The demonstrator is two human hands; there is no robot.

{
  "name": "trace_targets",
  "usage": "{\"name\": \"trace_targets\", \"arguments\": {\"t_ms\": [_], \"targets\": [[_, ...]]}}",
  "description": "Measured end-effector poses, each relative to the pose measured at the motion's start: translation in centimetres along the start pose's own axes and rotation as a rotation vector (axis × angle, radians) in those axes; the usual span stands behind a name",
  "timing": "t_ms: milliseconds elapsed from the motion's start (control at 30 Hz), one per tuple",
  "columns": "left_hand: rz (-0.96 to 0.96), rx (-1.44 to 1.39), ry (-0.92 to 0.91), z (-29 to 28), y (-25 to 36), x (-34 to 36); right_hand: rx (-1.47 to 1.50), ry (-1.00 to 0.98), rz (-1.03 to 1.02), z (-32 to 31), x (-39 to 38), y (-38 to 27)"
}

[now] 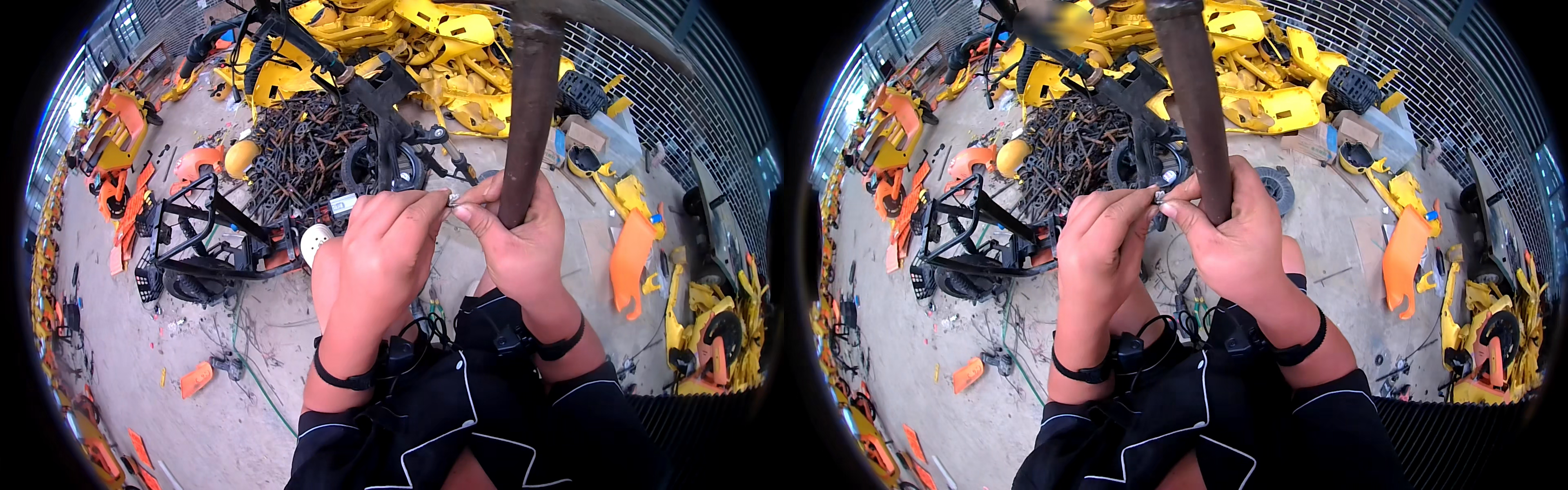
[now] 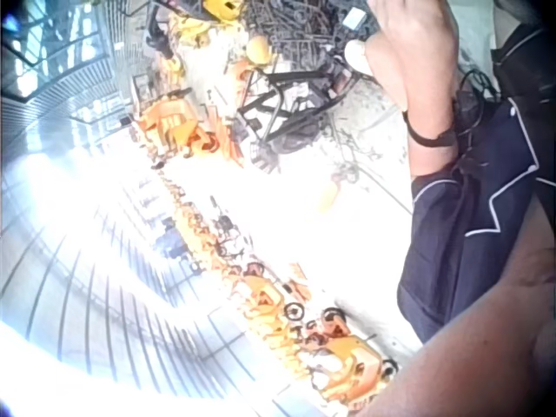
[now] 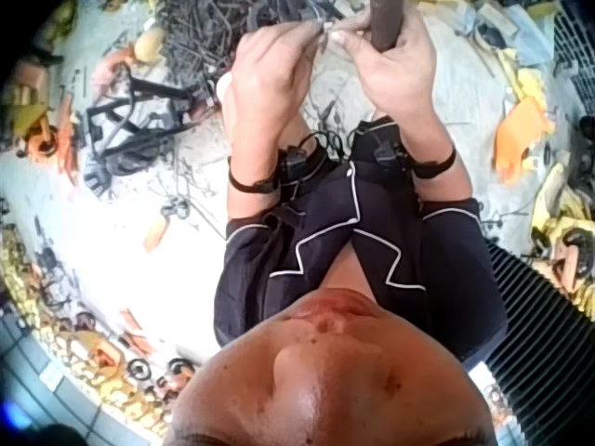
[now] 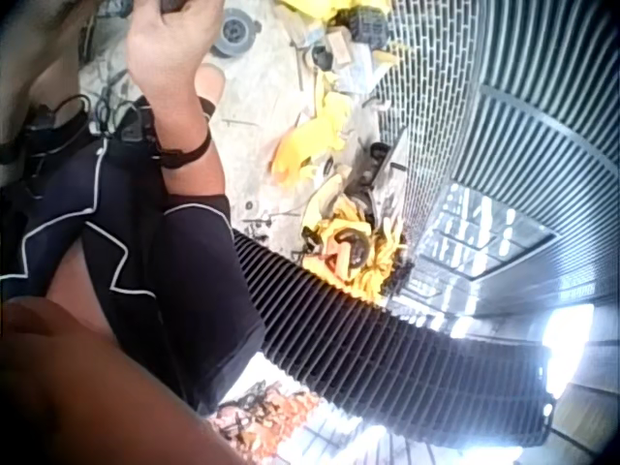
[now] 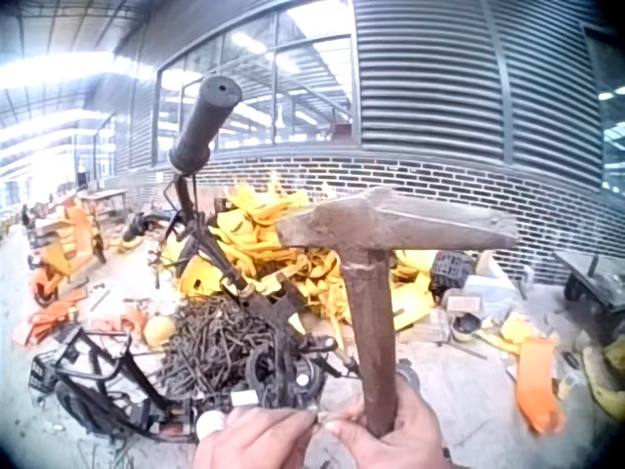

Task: The person holds a metal component on an electric scooter frame and uses a hammer to strike a pin or bolt to secure it.

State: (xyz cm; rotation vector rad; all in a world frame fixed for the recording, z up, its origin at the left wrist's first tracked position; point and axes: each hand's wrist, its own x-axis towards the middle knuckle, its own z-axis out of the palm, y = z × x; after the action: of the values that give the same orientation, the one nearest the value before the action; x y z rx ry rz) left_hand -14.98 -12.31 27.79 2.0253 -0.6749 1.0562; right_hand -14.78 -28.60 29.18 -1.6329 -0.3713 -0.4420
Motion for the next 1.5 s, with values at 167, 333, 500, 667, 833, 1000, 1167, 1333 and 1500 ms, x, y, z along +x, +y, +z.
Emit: {"name": "trace_targets", "arguments": {"t_ms": [167, 333, 500, 667, 833, 1000, 1167, 1333, 1500], "targets": [[-0.027, -0.003, -0.017, 0.2, -0.7, -0.4, -0.005, 0.023, -0.011, 0.9, -0.1, 0.7], [-0.028, -0.037, -0.011, 0.1, -1.5, -0.4, -0.050, 0.016, -0.035, 1.4, 0.0, 1.0], [-0.031, -0.056, -0.012, 0.5, -2.3, -0.6, -0.086, 0.034, -0.069, 1.7, 0.0, 2.0], [-0.026, -0.062, -0.030, 0.4, -2.9, -0.6, -0.138, 0.033, -0.056, 2.0, 0.4, 2.3], [-0.036, -0.096, -0.049, 0.6, -3.7, -0.5, -0.164, 0.045, 0.025, 2.1, 0.9, 2.3], [-0.067, -0.163, -0.065, 0.8, -4.2, -0.4, -0.102, 0.011, 0.033, 1.9, 1.4, 3.0], [-0.107, -0.242, -0.053, 1.2, -4.7, -0.8, -0.147, -0.042, 0.005, 1.7, 1.6, 3.3], [-0.096, -0.251, -0.033, 1.1, -4.4, -0.7, -0.019, -0.079, -0.020, 1.7, 1.7, 3.8], [-0.108, -0.238, -0.057, 1.0, -4.5, -0.8, 0.025, -0.109, -0.018, 1.8, 1.7, 3.5]]}}
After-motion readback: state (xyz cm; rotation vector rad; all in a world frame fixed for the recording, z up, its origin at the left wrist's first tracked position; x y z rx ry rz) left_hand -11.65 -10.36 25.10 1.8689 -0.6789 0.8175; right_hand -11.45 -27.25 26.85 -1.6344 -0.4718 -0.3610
